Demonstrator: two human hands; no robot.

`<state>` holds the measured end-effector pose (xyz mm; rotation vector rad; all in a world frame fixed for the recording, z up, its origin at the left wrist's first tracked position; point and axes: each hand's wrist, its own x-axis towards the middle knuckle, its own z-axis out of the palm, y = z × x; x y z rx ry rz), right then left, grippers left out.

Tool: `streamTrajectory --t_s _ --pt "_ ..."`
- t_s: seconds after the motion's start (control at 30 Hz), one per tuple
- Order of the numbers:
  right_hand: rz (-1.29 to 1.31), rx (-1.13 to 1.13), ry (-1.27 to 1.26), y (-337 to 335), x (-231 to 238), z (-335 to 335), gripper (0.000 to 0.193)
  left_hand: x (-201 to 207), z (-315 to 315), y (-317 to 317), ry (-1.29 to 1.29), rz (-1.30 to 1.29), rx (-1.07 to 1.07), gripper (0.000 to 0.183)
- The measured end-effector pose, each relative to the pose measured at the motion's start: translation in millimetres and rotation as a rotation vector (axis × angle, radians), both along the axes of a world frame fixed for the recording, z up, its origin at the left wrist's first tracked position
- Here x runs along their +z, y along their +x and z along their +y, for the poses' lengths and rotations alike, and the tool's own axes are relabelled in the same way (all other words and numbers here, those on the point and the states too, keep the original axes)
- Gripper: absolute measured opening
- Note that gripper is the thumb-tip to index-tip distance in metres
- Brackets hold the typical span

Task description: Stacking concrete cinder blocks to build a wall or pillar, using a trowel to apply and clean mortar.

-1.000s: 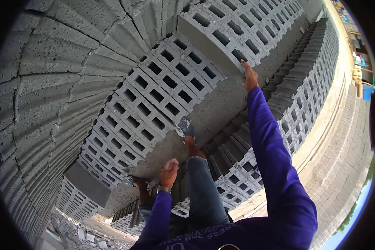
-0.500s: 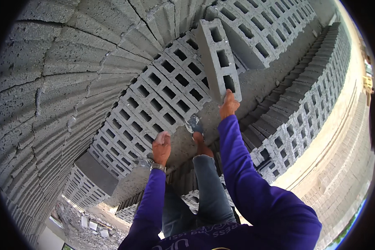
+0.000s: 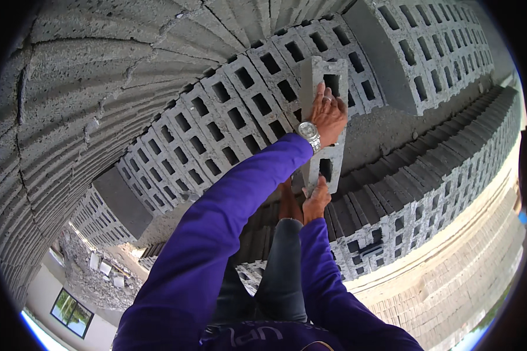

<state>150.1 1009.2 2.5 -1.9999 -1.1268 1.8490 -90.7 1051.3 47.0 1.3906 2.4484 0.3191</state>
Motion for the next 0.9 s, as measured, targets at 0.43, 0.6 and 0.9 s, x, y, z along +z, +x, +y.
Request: streamTrajectory --t_s 0.43,0.6,0.9 --pt "0.025 0.285 0.045 6.7 7.5 -27.5 0.051 -53.8 -48.8 -9.3 0.122 -0.064 0.254 0.019" --pt "-0.237 0.698 0.446 68.0 88.9 12.3 0.043 -1.6 -173.9 67.8 0.233 -0.266 0.638 0.016" --pt "-0.455 1.756 0.839 -110.8 129.5 -211.0 0.046 51.0 -469.7 221.7 -0.047 -0.472 1.929 0.045"
